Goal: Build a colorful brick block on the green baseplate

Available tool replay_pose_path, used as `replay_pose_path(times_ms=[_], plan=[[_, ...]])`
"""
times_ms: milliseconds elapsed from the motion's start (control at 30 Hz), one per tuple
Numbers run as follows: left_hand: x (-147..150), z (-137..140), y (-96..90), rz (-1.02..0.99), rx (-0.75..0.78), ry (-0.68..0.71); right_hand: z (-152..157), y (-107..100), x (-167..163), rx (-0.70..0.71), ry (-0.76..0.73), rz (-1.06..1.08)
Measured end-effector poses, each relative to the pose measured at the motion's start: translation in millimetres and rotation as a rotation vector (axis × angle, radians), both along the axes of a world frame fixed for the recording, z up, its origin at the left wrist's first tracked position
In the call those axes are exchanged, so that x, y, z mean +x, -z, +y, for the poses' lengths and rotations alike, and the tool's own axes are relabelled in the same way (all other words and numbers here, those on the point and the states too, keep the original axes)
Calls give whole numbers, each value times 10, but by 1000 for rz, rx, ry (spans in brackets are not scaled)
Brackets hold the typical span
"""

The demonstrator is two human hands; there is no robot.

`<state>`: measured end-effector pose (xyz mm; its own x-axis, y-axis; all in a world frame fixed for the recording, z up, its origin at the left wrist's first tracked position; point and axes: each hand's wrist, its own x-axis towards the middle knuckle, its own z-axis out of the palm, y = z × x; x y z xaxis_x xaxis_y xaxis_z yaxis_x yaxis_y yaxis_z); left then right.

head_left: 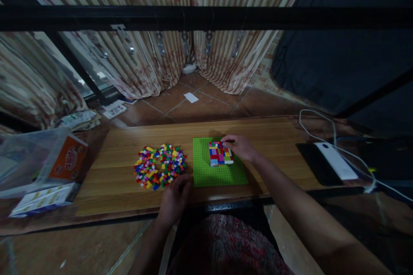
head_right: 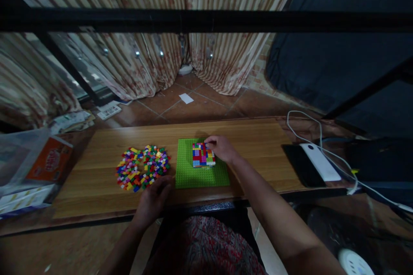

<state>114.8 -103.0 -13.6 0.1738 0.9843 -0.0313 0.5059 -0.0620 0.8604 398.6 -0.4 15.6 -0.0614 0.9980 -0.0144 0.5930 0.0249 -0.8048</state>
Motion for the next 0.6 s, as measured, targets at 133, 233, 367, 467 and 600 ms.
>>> replay_pose_path(times_ms=[133,233,367,467,600], plan=[[-12,1,24,-27,30,20,-47,17,41,84,83,117],[-14,-9,33,-36,51,21,-162,5,0,175,278,224],[8,-59,18,-53,86,26,-414,-60,-214,242,364,253],[27,-112,17,-36,150,16,-615,-120,-486,233,218,227],[21,-159,50,-7,216,50,-776,-160,-903,245,-29,128]])
